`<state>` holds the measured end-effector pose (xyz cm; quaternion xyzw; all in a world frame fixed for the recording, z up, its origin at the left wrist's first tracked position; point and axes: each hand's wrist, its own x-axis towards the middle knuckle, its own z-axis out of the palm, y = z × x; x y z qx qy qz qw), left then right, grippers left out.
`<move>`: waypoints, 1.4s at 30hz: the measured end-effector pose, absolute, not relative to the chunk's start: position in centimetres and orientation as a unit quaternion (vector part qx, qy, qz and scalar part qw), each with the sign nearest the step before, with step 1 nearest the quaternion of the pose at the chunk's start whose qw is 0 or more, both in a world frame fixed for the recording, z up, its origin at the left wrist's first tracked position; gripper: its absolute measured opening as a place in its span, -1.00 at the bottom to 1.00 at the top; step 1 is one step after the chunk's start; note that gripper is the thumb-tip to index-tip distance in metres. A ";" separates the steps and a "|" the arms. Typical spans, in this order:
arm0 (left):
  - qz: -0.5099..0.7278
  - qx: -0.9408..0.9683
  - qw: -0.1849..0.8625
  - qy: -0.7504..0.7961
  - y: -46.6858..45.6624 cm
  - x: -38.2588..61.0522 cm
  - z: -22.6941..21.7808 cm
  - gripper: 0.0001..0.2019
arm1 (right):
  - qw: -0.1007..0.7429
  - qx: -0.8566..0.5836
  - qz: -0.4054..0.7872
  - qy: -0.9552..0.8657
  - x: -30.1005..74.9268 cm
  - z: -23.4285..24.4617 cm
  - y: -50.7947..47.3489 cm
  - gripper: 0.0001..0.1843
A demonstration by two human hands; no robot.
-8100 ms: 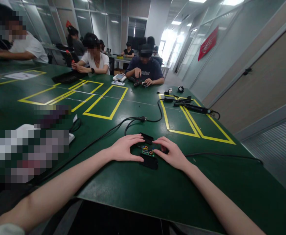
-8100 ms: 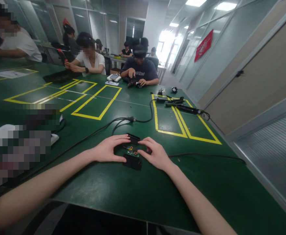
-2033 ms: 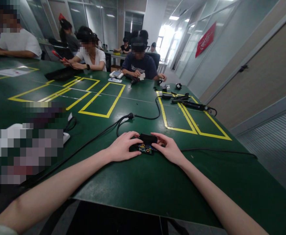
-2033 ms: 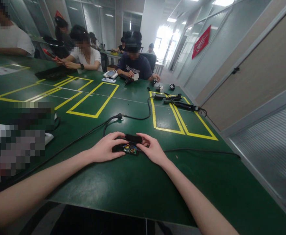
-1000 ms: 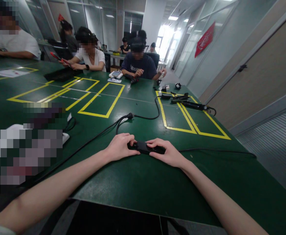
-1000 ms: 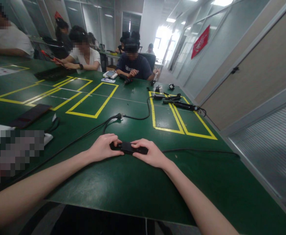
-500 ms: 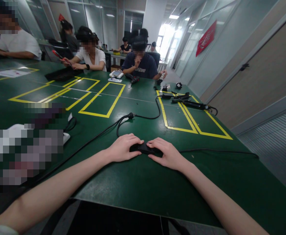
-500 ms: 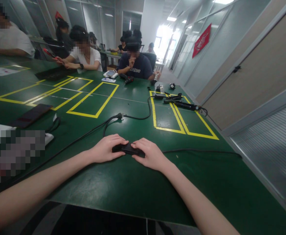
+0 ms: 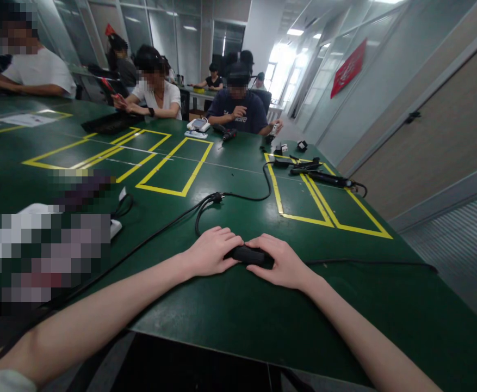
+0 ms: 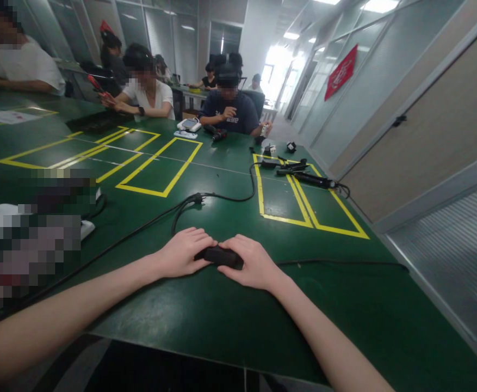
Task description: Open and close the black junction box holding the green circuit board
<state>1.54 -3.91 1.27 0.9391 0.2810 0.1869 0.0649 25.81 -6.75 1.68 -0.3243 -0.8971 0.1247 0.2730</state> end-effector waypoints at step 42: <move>0.248 0.954 -0.011 0.170 -4.5 1.5 1.6 -0.65 | 0.263 -0.397 0.321 -0.819 26.5 2.8 -7.3 -0.59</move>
